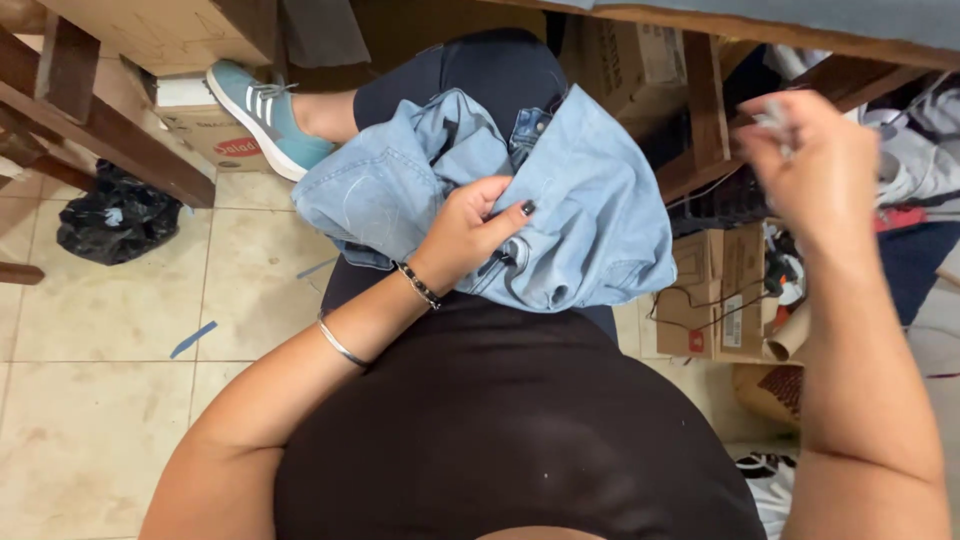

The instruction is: Trimming loose threads from denim shorts using scissors

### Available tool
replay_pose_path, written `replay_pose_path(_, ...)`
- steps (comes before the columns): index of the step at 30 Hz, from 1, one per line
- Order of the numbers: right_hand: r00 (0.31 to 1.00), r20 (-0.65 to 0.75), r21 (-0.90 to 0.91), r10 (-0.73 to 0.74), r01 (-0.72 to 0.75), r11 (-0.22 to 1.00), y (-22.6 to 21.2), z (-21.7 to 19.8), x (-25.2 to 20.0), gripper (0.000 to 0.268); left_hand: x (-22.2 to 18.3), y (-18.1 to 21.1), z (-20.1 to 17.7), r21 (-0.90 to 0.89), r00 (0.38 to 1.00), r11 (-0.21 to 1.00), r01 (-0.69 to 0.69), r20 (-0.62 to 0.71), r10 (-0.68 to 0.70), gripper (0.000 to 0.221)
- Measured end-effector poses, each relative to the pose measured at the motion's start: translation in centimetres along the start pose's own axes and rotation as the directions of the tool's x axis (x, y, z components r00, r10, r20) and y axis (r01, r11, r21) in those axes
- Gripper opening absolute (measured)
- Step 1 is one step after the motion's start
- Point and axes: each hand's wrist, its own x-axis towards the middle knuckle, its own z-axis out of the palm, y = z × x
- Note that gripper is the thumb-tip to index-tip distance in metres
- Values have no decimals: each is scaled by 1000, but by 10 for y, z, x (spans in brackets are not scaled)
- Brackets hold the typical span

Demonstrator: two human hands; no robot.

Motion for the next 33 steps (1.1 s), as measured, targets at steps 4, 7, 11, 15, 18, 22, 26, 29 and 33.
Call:
replay_pose_path(4,990,92,298,-103,71,952,-68,14,6,29,0,32,1,47,975,998,47,214,-56,46)
replay_pose_path(7,972,227,248,-70,11,969,-59,58,32,85,0,45,1,158,963,986,-51,268,7,54)
replay_pose_path(11,930,356,543,95,-288,789,-50,83,45,25,-4,39,-9,307,951,944,-125,309,26,72)
replay_pose_path(15,988,-124,571,93,-6,821,-43,77,33,8,-8,36,-12,427,950,902,-60,301,-80,49)
replay_pose_path(18,905,-426,386,3,179,905,-40,74,44,6,-11,43,-11,588,951,802,-103,296,-95,38)
replay_pose_path(22,834,-534,154,-140,259,953,-61,110,67,11,-21,34,-15,756,954,634,-164,285,-94,54)
replay_pose_path(26,955,-288,79,-75,102,992,-60,158,73,8,-14,15,-34,508,906,822,258,169,-389,24)
replay_pose_path(29,951,-243,-20,-190,191,981,-61,144,74,40,-6,26,-33,141,910,948,286,270,-315,38)
replay_pose_path(33,997,-7,102,-78,78,992,-88,72,50,38,16,41,-34,568,894,758,320,84,-440,24)
